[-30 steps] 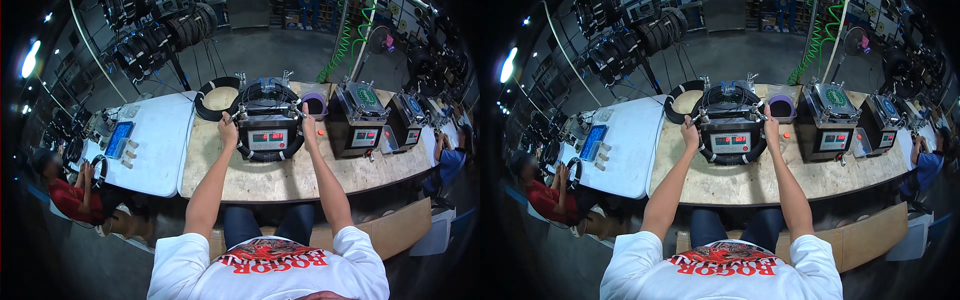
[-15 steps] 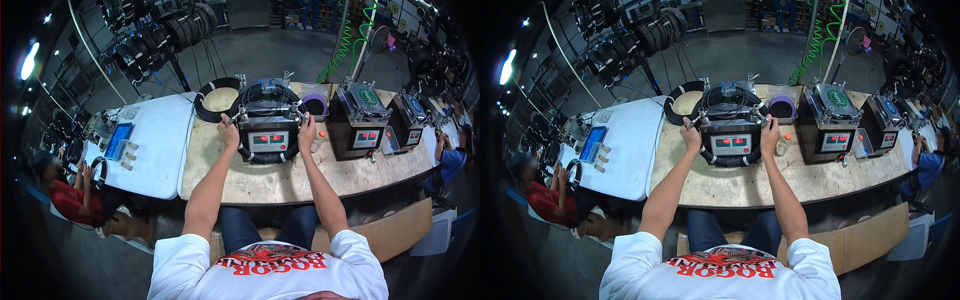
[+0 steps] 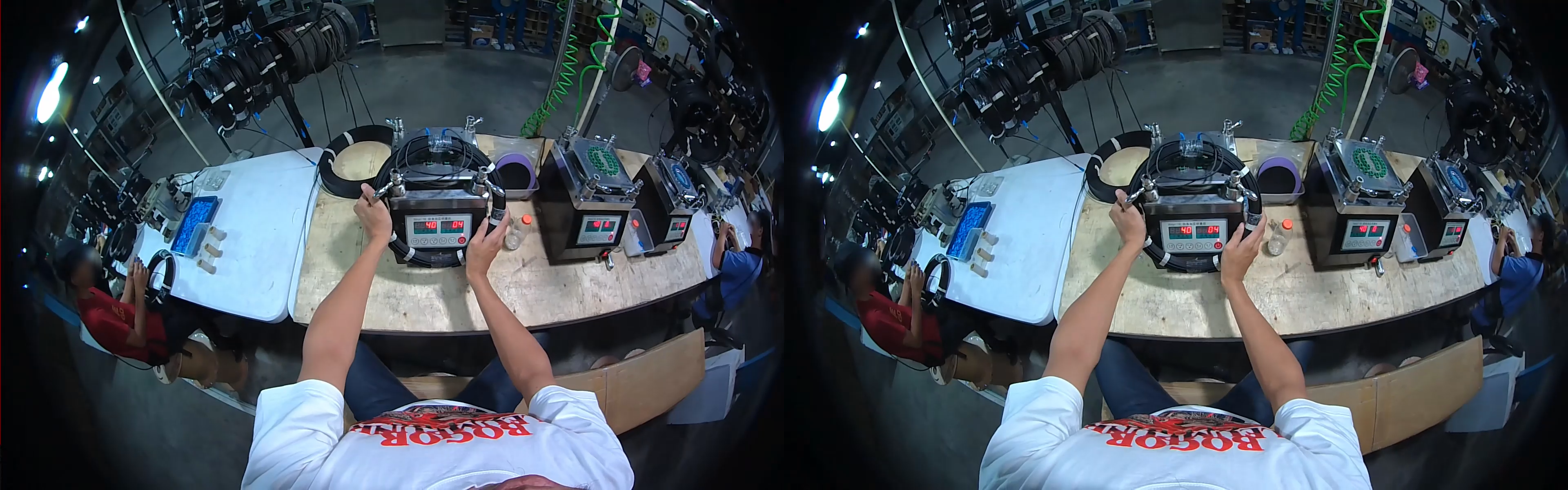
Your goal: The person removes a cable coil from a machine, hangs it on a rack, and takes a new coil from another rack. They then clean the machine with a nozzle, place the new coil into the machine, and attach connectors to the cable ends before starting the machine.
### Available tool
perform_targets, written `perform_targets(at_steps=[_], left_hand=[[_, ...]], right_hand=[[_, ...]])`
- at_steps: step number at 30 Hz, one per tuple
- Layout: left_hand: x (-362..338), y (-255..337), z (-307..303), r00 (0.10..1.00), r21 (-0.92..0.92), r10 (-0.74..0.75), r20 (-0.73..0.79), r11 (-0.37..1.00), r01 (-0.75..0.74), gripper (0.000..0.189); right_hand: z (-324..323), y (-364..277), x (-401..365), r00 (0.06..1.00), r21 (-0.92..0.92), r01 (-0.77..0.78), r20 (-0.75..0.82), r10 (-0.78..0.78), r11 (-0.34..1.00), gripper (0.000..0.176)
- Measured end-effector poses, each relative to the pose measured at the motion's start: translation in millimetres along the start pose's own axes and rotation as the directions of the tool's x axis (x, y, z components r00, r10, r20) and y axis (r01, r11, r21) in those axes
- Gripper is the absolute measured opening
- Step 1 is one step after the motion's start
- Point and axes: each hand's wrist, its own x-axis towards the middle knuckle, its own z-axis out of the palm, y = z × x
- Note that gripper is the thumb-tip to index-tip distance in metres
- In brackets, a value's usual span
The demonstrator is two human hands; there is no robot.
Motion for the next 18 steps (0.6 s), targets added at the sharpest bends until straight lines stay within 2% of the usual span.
perform_targets(at_steps=[2, 4, 6, 8, 9, 12, 13, 16, 18], left_hand=[[0, -4, 2, 0.997, 0.044, 0.066, -0.036, 0.997, -0.065, 0.073], [-1, -6, 4, 0.996, -0.022, 0.072, -0.049, 0.997, -0.074, 0.062], [-4, -4, 2, 0.987, -0.052, 0.138, -0.085, 0.988, -0.143, 0.049], [-14, 23, -8, 0.956, -0.041, 0.259, -0.141, 0.963, -0.266, 0.037], [-21, 24, -14, 0.977, -0.055, 0.208, -0.038, 0.976, -0.21, 0.034], [-54, 21, -9, 0.96, 0.008, 0.219, -0.174, 0.975, -0.221, 0.04], [-71, 14, -10, 0.991, 0.009, -0.135, -0.013, 0.991, 0.135, 0.052], [-100, -2, 0, 0.99, -0.037, -0.081, -0.119, 0.996, 0.077, 0.064], [-101, -13, -8, 0.997, -0.024, -0.066, -0.027, 0.998, 0.066, 0.069]], right_hand=[[2, -2, -3, 0.999, -0.002, 0.015, -0.031, -0.015, 1.0, 0.054], [1, -5, -3, 1.0, 0.016, -0.013, -0.022, 0.013, 1.0, 0.055], [2, -7, -2, 0.999, 0.024, -0.031, -0.017, 0.032, 0.999, 0.055], [2, -8, -2, 0.999, 0.02, -0.043, -0.014, 0.043, 0.999, 0.055], [3, -9, -1, 0.999, 0.016, -0.033, -0.021, 0.034, 0.999, 0.055], [2, -7, -3, 1.0, -0.006, -0.011, -0.028, 0.011, 1.0, 0.056], [3, -5, -3, 1.0, -0.012, -0.003, -0.029, 0.002, 1.0, 0.056], [3, -4, 0, 1.0, -0.026, 0.011, -0.027, -0.012, 1.0, 0.056], [1, -1, -4, 1.0, -0.018, 0.0, -0.03, -0.001, 1.0, 0.054]])
